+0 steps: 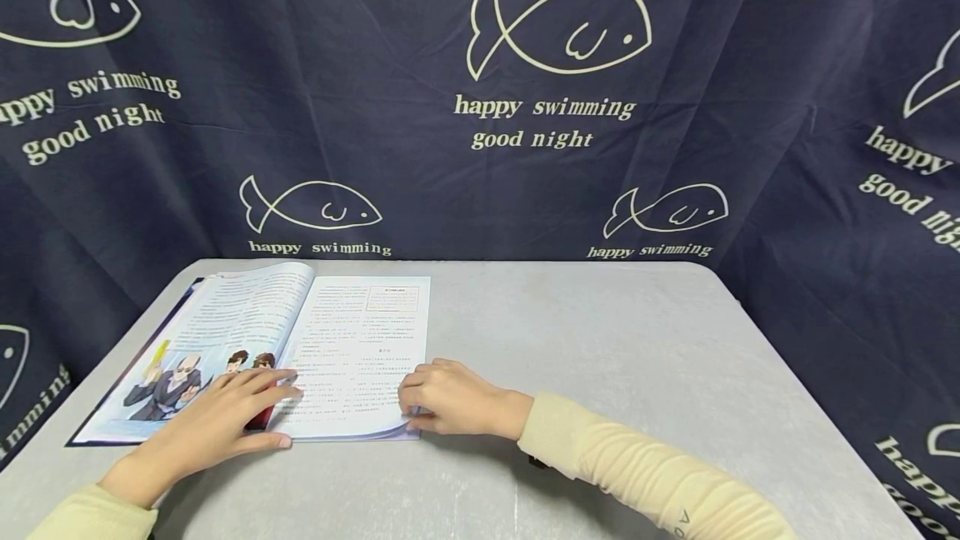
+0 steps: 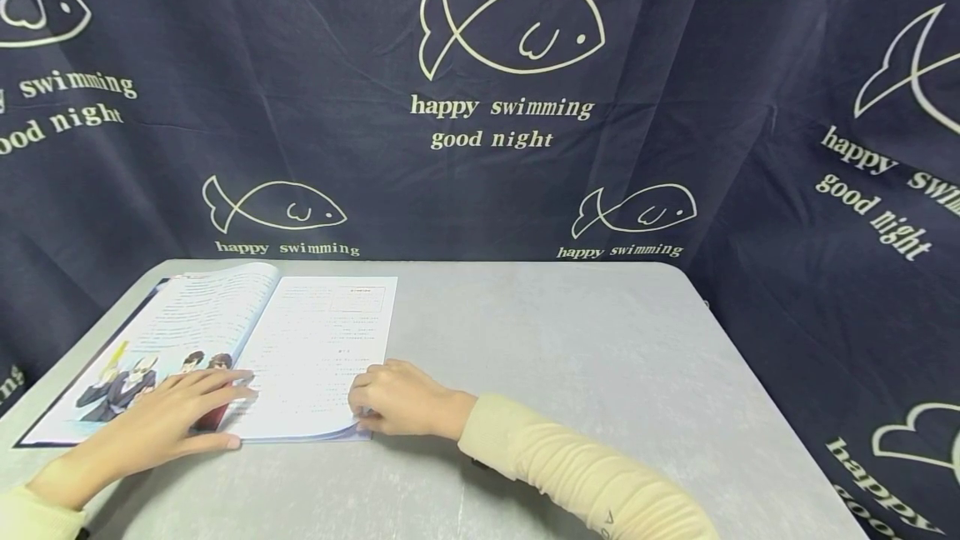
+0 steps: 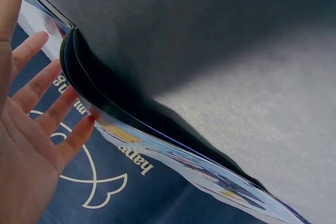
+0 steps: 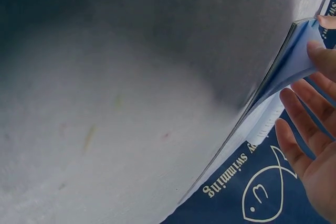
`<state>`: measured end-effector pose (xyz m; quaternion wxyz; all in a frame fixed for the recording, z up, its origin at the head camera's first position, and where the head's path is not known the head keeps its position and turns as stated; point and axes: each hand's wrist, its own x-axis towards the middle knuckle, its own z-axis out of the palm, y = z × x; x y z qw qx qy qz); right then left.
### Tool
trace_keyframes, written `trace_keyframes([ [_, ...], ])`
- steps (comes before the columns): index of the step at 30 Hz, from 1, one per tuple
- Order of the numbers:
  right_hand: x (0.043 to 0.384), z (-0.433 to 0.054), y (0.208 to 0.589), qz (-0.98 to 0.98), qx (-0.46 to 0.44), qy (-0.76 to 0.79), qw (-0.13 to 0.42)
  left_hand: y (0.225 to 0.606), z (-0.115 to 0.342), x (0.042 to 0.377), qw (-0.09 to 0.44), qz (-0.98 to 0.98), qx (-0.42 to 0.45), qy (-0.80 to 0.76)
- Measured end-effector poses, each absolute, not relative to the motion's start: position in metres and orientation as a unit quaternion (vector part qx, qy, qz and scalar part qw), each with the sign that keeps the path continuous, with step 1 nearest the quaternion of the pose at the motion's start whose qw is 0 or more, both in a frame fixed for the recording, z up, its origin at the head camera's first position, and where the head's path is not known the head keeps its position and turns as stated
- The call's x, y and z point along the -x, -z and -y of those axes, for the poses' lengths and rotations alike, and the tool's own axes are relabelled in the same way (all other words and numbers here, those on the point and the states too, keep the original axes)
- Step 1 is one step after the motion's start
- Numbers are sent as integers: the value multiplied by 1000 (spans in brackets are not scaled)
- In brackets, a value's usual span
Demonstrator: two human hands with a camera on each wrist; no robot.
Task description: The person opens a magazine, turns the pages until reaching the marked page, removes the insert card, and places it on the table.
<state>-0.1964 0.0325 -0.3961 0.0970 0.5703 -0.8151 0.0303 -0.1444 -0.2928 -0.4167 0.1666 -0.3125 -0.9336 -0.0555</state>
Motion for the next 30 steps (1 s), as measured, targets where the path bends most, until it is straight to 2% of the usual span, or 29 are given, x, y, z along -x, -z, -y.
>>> trace_keyframes([
  [17, 197, -35, 396, 815, -569, -58, 91, 413, 293, 141, 170, 933, 312, 51],
  [30, 197, -31, 393, 814, -563, -49, 136, 412, 290, 140, 164, 939, 299, 46],
])
